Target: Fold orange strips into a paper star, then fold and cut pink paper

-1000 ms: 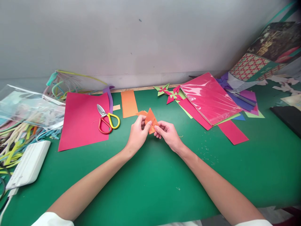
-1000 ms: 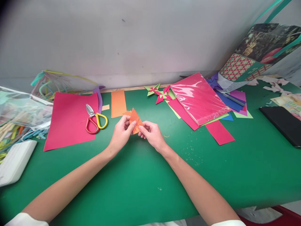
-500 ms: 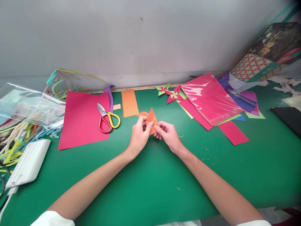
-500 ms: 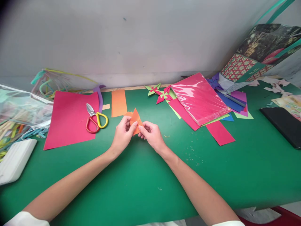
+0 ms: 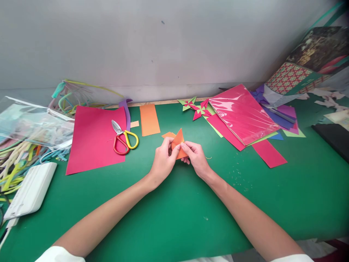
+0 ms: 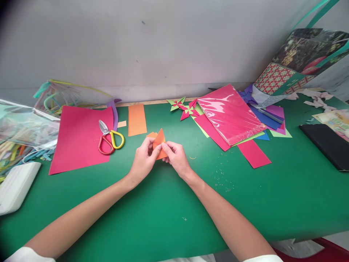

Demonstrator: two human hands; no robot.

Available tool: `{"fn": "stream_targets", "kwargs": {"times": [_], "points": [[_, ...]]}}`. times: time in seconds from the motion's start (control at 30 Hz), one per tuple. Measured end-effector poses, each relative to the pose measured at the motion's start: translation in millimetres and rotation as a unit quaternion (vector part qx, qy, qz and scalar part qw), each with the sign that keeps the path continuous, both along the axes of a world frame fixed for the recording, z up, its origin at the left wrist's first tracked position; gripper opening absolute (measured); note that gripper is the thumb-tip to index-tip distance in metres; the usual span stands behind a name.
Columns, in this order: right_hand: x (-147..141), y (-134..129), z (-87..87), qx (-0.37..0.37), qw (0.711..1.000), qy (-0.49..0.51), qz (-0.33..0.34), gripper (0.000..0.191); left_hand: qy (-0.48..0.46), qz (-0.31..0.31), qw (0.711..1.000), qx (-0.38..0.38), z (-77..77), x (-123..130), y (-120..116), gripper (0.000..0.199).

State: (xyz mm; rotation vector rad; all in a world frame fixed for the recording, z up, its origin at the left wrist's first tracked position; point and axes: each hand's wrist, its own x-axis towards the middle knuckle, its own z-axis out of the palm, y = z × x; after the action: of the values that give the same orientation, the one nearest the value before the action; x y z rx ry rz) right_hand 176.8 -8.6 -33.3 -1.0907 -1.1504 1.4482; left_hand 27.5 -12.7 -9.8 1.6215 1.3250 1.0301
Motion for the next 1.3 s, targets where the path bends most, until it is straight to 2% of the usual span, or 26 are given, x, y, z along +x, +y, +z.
{"fn": "stream_targets", "kwargs": {"times": [0.2,0.33,0.47,0.6,0.9,1.3], "points": [[1.6,2.0,-7.2,0.023,0.999,-0.013,-0.032,0.044,0.017,-0.019,1.000,-0.013,2.4,1.9,-4.1,0.017],[2.6,3.2,-9.7,0.058,0.997,-0.014,-0.057,0.045,-0.066,0.002,0.996,-0.051,0.5,3.1,-6.8,0.024],[5.7,5.0,-7.2,0.056,0.994,0.022,-0.092,0.044,-0.139,0.005,0.987,-0.081,-2.5,3.1,-7.2,0.024],[8.2,6.5,-4.1,0.056,0.991,0.039,-0.117,0.044,-0.100,-0.042,0.989,-0.098,-1.1,1.4,-6.2,0.041],[8.8,6.5,-3.9,0.064,0.992,0.050,-0.101,0.043,-0.068,-0.076,0.991,-0.090,3.1,-0.1,-6.7,0.038],[8.0,8.5,-7.2,0.053,0.992,0.068,-0.094,0.043,-0.042,-0.048,0.997,-0.034,-4.4,1.4,-6.5,0.031]]}}
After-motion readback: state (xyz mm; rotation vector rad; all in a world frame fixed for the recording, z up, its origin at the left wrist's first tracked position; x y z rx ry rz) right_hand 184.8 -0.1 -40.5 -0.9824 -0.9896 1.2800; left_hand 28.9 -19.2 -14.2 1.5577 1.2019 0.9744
